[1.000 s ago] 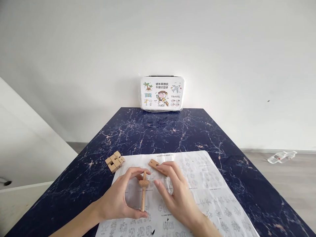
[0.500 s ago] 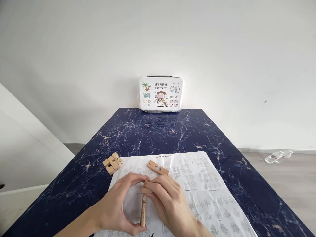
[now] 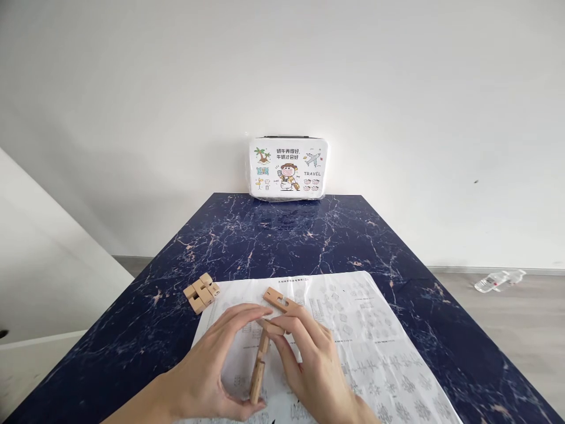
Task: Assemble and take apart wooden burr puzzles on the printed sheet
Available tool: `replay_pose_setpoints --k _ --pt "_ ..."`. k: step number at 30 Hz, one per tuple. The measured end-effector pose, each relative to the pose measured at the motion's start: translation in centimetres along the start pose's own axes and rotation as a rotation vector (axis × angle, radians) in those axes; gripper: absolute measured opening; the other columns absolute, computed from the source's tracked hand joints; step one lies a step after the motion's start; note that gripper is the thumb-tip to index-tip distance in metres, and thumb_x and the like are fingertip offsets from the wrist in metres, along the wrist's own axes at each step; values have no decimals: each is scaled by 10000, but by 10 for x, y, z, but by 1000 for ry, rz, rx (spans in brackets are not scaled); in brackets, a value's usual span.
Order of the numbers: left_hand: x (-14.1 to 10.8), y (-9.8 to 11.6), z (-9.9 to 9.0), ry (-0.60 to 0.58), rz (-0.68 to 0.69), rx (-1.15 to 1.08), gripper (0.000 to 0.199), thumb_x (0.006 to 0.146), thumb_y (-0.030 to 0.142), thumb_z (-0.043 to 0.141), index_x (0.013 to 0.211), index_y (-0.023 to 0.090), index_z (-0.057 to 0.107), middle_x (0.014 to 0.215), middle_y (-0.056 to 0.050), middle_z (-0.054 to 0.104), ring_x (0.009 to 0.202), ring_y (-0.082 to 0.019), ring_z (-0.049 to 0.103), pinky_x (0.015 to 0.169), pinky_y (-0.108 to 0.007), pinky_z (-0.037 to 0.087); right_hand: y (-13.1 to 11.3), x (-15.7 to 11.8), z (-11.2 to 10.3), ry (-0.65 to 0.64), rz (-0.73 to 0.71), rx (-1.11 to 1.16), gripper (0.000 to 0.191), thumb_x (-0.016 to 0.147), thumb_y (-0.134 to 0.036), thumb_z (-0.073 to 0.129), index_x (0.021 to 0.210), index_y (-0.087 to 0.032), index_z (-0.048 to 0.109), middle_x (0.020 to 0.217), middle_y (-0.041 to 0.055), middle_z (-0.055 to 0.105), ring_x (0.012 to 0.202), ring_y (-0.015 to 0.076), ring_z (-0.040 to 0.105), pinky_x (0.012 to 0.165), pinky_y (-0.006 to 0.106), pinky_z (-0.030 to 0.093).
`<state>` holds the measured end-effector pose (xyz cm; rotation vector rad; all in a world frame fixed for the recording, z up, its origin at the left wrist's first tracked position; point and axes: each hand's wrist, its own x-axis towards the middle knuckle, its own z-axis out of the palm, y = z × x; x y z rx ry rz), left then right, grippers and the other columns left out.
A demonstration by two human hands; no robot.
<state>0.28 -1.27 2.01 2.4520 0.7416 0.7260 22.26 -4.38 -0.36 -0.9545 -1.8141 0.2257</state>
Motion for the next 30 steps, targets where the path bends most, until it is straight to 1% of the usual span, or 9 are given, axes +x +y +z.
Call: replay_pose_setpoints --k 2,4,7,9,14,21,24,27,30 --pt "-1 -1 0 81 32 91 1010 691 367 923 1480 260 300 1398 -160 530 1285 -355 546 1056 -522 513 1 0 -1 35 43 4 196 1028 -101 550 1155 -231 624 998 55 668 894 194 694 736 323 600" --pt "-2 -2 2 149 80 170 755 753 303 859 1340 233 390 1153 -106 616 1027 -283 636 866 -438 571 2 1 -2 62 82 12 169 1031 -115 546 1123 -237 619 941 36 639 803 174 666 686 309 584" --pt "-4 -4 5 147 196 235 447 815 155 690 1146 240 401 768 37 574 629 -165 554 618 -323 486 0 2 -2 74 92 16 157 1027 -126 552 1104 -246 617 900 24 619 761 169 646 669 307 575" --pt "-4 -3 8 124 250 252 383 809 66 578 1082 253 385 674 73 552 530 -143 511 567 -305 433 -2 3 -2 56 85 16 177 1028 -133 559 1139 -253 626 912 28 630 779 176 656 675 308 578" --pt "-3 2 7 63 317 331 303 830 1 490 926 269 385 616 74 570 477 -148 536 479 -291 372 -5 2 0 68 68 -24 196 1031 -152 560 1174 -261 637 913 40 650 792 191 666 651 306 571" --pt "-4 5 8 70 373 460 276 879 -3 465 856 266 408 577 70 562 436 -142 518 428 -296 369 -7 1 4 94 120 -70 94 1026 -165 564 1029 -249 606 865 26 635 708 165 640 592 272 535" --pt "-7 8 11 20 418 393 272 868 1 465 857 267 411 562 78 541 423 -135 494 421 -288 376 0 4 -3 170 143 -112 94 1034 -189 560 955 -235 581 825 21 609 705 163 632 596 272 517" --pt "-9 11 15 3 393 269 249 872 36 479 907 272 406 560 85 525 419 -132 474 438 -286 388 12 8 -15 257 292 -135 160 1040 -289 570 890 -233 569 852 39 633 783 198 652 663 316 518" --pt "-9 10 18 66 260 176 221 908 103 479 1031 267 397 591 91 515 421 -127 443 501 -298 435 22 9 -21 271 467 -62 197 1041 -405 561 951 -233 596 925 62 690 854 231 681 681 334 517"
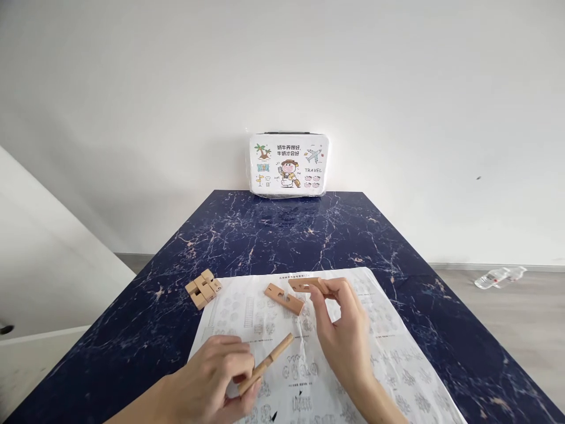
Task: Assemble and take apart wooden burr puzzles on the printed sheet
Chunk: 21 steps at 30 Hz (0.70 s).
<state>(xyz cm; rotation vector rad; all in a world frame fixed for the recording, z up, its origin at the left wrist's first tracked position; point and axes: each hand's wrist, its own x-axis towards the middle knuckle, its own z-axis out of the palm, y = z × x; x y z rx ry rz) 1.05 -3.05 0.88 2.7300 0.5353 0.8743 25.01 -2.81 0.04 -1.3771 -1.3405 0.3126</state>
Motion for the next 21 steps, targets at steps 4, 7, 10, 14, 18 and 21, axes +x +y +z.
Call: replay_pose_setpoints --k 4,7,10,14,18,21 --pt "4 -4 -4 -28 -211 -182 139 992 229 491 1114 235 426 624 83 517 473 -118 444 585 -304 468 7 4 4 -51 118 65 300 1041 -496 519 1022 -222 641 923 72 717 832 234 684 639 317 507" --pt "10 -5 -11 -62 -382 -387 91 1040 304 468 993 229 489 663 40 570 542 -124 496 562 -278 431 11 7 6 -43 182 124 371 1020 -556 529 1024 -208 658 819 52 678 686 198 621 547 292 459" --pt "16 -5 -17 -40 -557 -538 234 1062 378 473 908 212 533 653 25 572 563 -124 512 529 -258 401 17 12 4 -60 258 177 430 1012 -599 525 1026 -195 674 761 26 623 618 168 553 529 281 449" --pt "20 -7 -19 -18 -652 -525 329 1059 431 496 853 192 587 647 30 524 573 -117 479 522 -252 365 26 16 1 -155 307 133 495 1010 -646 494 1047 -194 694 779 31 635 682 182 579 577 279 458" --pt "21 -13 -17 -8 -643 -393 356 1063 423 482 813 193 588 688 24 529 597 -122 451 532 -259 344 30 18 1 -268 244 21 545 1019 -666 445 1020 -195 720 762 41 667 659 193 585 577 293 439" --pt "21 -18 -16 18 -622 -238 368 1062 385 477 758 195 562 701 13 541 657 -145 495 579 -276 384 28 18 1 -326 213 -63 553 1031 -656 419 968 -206 734 696 27 663 600 192 563 555 300 419"
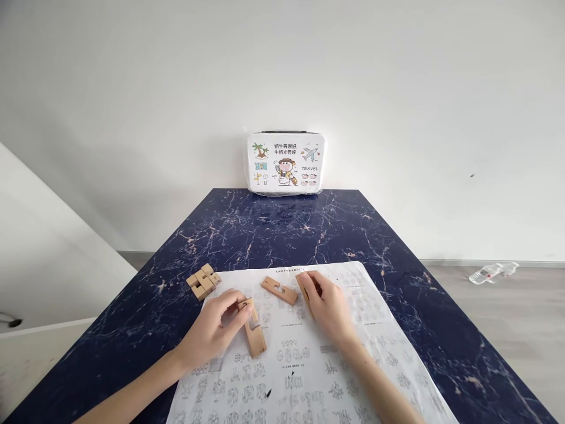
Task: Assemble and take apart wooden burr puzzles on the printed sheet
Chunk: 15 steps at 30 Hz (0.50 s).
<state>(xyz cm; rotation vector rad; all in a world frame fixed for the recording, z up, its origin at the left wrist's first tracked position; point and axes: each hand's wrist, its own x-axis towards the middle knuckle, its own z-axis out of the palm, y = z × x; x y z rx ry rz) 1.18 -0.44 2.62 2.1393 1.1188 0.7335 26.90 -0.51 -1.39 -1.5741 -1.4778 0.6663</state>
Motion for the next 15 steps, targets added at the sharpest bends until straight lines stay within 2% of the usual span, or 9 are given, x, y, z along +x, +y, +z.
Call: replay_pose_setpoints --k 2,4,8,15 --pt "1 -3 1 53 32 102 367 1057 360 479 734 198 541 723 3 544 720 -167 517 642 -300 425 -1 -1 1 -14 -39 -36 535 1042 -626 415 927 -211 733 721 34 681 623 201 585 583 309 440" --pt "2 -6 2 89 65 191 356 1055 345 475 735 201 534 760 -9 550 784 -188 526 717 -335 457 -1 -2 2 -16 -105 -54 494 1053 -575 428 905 -215 732 827 57 719 703 214 630 646 324 478" --pt "2 -9 5 96 88 309 350 1053 337 471 739 199 537 851 -34 563 881 -220 537 828 -398 479 3 -3 6 -53 -194 -84 417 1060 -485 455 888 -224 731 948 80 739 792 218 676 688 332 506" --pt "2 -16 10 99 94 466 310 1040 325 480 772 189 558 979 -71 566 964 -258 525 869 -456 485 1 -8 5 -111 -201 -88 344 1069 -453 471 941 -239 709 976 51 747 792 207 659 709 330 481"
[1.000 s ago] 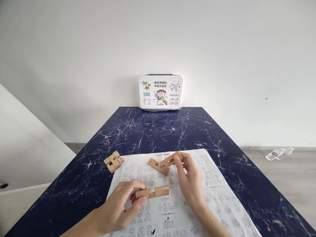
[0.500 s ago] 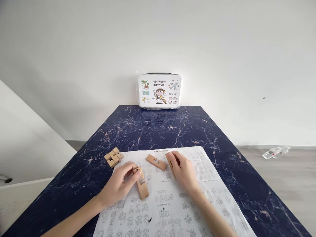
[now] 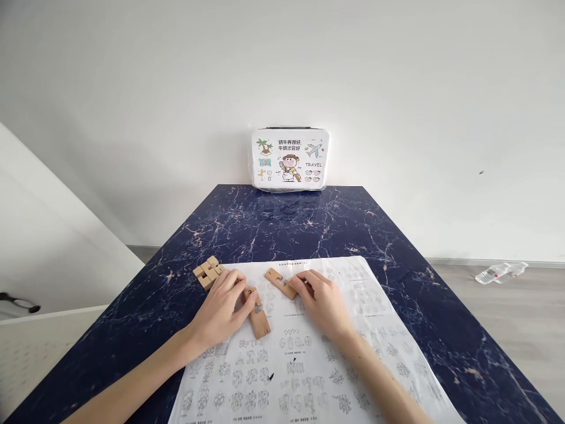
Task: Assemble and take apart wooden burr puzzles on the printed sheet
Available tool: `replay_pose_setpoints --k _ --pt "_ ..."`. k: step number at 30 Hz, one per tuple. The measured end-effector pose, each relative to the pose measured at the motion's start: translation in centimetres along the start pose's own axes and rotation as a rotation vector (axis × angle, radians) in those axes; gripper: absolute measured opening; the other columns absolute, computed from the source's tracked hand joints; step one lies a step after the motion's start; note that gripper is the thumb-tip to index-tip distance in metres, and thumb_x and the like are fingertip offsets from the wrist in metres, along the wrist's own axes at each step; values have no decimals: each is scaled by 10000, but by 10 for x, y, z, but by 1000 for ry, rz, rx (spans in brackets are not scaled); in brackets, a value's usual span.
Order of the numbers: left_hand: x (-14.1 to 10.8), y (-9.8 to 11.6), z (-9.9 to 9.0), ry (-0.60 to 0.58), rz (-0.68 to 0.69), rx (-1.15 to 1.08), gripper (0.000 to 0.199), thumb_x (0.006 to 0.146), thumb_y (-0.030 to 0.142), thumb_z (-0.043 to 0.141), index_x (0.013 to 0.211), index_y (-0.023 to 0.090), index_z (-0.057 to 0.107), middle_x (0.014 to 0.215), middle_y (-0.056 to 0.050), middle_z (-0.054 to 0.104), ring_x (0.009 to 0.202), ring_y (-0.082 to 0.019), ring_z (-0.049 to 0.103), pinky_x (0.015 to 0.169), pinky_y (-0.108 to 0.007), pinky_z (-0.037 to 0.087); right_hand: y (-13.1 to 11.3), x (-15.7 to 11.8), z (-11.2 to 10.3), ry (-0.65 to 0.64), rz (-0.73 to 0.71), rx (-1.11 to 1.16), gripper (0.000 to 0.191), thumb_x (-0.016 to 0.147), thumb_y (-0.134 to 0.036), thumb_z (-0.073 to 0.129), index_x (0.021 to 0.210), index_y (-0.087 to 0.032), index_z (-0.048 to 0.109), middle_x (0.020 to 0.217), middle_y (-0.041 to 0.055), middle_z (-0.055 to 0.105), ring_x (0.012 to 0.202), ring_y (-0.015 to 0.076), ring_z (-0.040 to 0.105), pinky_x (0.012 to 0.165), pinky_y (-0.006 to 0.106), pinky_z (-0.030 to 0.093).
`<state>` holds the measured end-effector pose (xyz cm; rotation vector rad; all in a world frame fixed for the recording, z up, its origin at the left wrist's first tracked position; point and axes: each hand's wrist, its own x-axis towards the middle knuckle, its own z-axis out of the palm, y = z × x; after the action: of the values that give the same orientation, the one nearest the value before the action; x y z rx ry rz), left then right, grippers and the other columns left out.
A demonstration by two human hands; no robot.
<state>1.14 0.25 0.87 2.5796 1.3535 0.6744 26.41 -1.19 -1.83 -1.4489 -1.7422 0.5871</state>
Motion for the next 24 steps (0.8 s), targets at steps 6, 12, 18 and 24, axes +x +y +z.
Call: replay_pose_setpoints --k 6,12,18,24 --pt "0 -6 2 51 -15 120 289 1061 326 446 820 192 532 949 -67 552 941 -258 543 850 -443 497 -12 -4 -1 -101 -27 55 374 1055 -452 496 855 -226 718 818 35 688 653 166 573 617 299 442" --pt "2 -12 5 92 -3 182 271 1087 321 393 869 200 498 938 -74 567 907 -260 564 818 -445 516 -8 -2 4 34 57 15 472 1026 -544 499 756 -205 685 637 4 557 573 155 481 566 286 396" --pt "2 -13 7 97 9 92 180 1084 336 410 1023 199 511 1031 -90 612 959 -275 622 850 -470 545 -3 -2 4 72 150 -55 428 1037 -537 464 833 -216 661 640 17 629 575 182 547 581 300 383" --pt "-2 -4 0 -61 102 -96 557 973 515 636 1393 227 410 1368 -146 545 1299 -344 547 1061 -530 513 -6 -1 -1 16 166 -106 298 1010 -503 531 946 -237 649 686 1 660 603 188 596 596 300 403"
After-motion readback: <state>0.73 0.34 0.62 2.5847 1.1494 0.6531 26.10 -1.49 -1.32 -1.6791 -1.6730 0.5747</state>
